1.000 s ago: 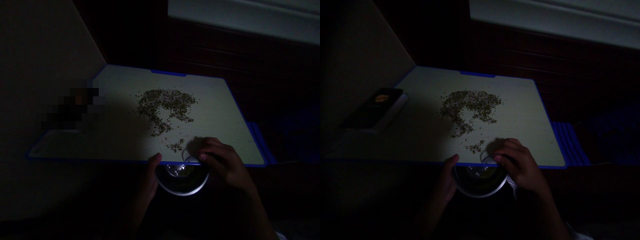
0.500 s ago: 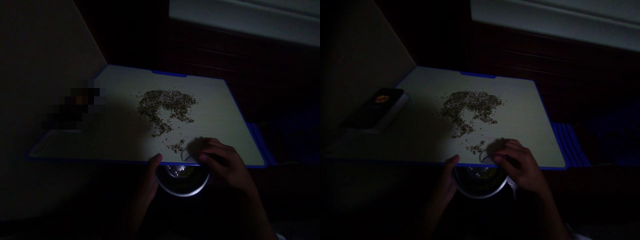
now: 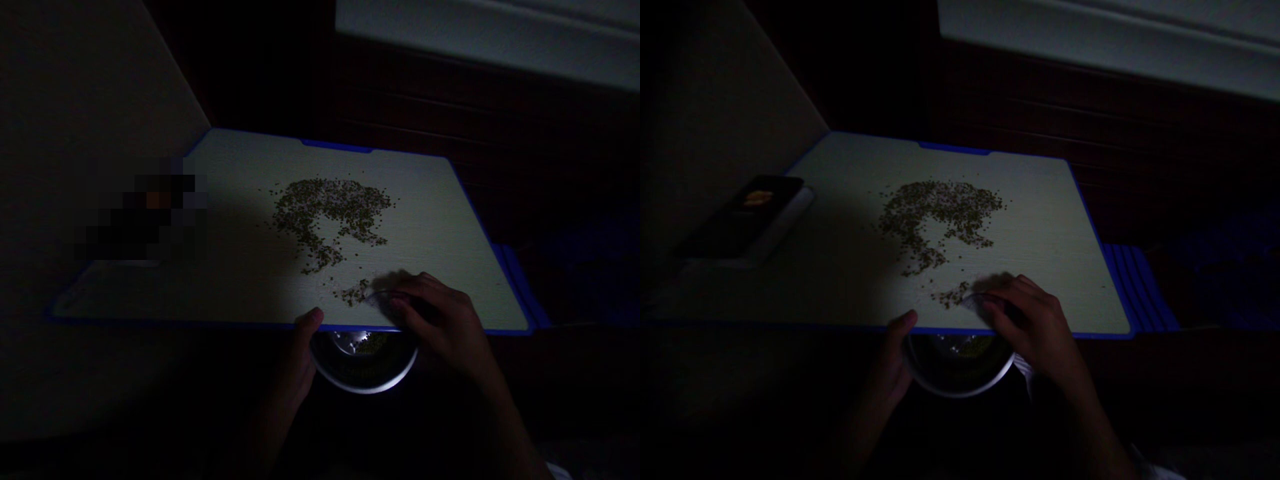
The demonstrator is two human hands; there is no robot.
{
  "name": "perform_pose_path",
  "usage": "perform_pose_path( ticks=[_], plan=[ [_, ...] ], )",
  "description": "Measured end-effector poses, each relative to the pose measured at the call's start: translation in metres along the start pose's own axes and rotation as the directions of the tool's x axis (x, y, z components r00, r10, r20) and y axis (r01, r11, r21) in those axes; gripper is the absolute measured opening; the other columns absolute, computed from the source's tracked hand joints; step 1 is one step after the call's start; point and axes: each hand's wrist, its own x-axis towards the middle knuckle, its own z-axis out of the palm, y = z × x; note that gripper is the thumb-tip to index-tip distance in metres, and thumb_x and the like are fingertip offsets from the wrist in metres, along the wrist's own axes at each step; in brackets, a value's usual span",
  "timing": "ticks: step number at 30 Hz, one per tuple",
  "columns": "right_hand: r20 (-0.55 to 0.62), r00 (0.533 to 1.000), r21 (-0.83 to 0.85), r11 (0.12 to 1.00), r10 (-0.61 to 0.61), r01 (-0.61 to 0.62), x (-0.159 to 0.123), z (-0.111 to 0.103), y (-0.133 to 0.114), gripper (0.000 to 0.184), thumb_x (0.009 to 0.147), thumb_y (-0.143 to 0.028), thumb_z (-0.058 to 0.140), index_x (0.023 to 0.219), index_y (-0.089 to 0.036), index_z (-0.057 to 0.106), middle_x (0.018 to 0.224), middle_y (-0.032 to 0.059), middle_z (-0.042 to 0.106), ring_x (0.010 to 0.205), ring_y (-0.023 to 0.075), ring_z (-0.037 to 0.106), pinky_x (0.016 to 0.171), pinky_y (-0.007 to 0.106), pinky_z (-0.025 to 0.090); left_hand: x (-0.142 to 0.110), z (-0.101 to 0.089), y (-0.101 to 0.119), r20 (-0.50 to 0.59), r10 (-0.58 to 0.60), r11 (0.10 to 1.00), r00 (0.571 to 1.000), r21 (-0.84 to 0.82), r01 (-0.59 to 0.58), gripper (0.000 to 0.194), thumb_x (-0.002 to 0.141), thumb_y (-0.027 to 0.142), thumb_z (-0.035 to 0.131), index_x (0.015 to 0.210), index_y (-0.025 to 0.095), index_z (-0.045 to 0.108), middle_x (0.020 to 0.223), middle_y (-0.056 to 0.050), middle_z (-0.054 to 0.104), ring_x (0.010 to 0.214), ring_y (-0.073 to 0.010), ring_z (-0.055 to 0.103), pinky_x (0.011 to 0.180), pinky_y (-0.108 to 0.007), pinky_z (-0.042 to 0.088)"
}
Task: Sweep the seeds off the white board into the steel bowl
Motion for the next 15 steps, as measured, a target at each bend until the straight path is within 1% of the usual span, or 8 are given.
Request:
perform_pose_path(
  ticks=[3, 6, 8, 12, 15],
  plan=[
    [-0.036, 0.999, -0.015, 0.999, 0.035, -0.036, 0.0007, -0.0003, 0.0008, 0.017, 0.099, -0.029, 0.07, 0.112, -0.027, 0.08, 0.096, 0.004, 0.082, 0.087, 0.022, 0.074, 0.076, 0.038, 0.056, 0.0021, -0.0031, -0.0026, 0.02, -0.006, 1.0, 1.0, -0.005, 0.006, 0.039, 0.073, 0.046, 0.091, 0.099, 0.018, 0.083, 0.111, -0.011, 0.087, 0.132, -0.0405, 0.07, 0.118, -0.052, 0.048],
    [-0.056, 0.998, -0.029, 0.999, 0.036, -0.037, 0.0012, 0.0002, 0.0019, 0.018, 0.099, -0.03, 0.069, 0.112, -0.027, 0.08, 0.097, 0.0045, 0.081, 0.088, 0.0224, 0.073, 0.077, 0.038, 0.055, 0.004, -0.0056, -0.0046, 0.031, -0.013, 1.0, 0.999, 0.009, 0.013, 0.04, 0.075, 0.048, 0.09, 0.101, 0.017, 0.083, 0.109, -0.011, 0.087, 0.129, -0.0408, 0.071, 0.117, -0.052, 0.048],
    [-0.074, 0.997, -0.041, 0.999, 0.03, -0.033, 0.0015, 0.0007, 0.0029, 0.017, 0.1, -0.03, 0.068, 0.111, -0.026, 0.08, 0.097, 0.0048, 0.081, 0.087, 0.0221, 0.073, 0.076, 0.037, 0.055, 0.0045, -0.0057, -0.0048, 0.032, -0.004, 1.0, 0.999, -0.002, 0.004, 0.038, 0.075, 0.047, 0.09, 0.099, 0.018, 0.083, 0.109, -0.011, 0.087, 0.129, -0.0406, 0.071, 0.116, -0.051, 0.049],
    [-0.117, 0.992, -0.062, 0.996, 0.05, -0.058, 0.0012, 0.0017, 0.0051, 0.014, 0.1, -0.032, 0.07, 0.106, -0.025, 0.08, 0.091, 0.0044, 0.079, 0.082, 0.0215, 0.072, 0.072, 0.035, 0.054, 0.003, -0.0034, -0.0033, 0.016, -0.032, 0.999, 0.999, 0.014, 0.032, 0.039, 0.073, 0.049, 0.09, 0.094, 0.017, 0.082, 0.102, -0.012, 0.087, 0.128, -0.042, 0.071, 0.114, -0.052, 0.051],
    [-0.139, 0.989, -0.075, 0.995, 0.051, -0.062, 0.0004, 0.0025, 0.0062, 0.014, 0.101, -0.032, 0.069, 0.108, -0.025, 0.079, 0.095, 0.0051, 0.079, 0.086, 0.0223, 0.072, 0.075, 0.036, 0.055, 0.0015, -0.0018, -0.002, -0.002, -0.04, 0.999, 0.999, 0.014, 0.04, 0.042, 0.072, 0.049, 0.091, 0.098, 0.017, 0.082, 0.105, -0.012, 0.087, 0.127, -0.0416, 0.071, 0.114, -0.052, 0.051]
  ],
)
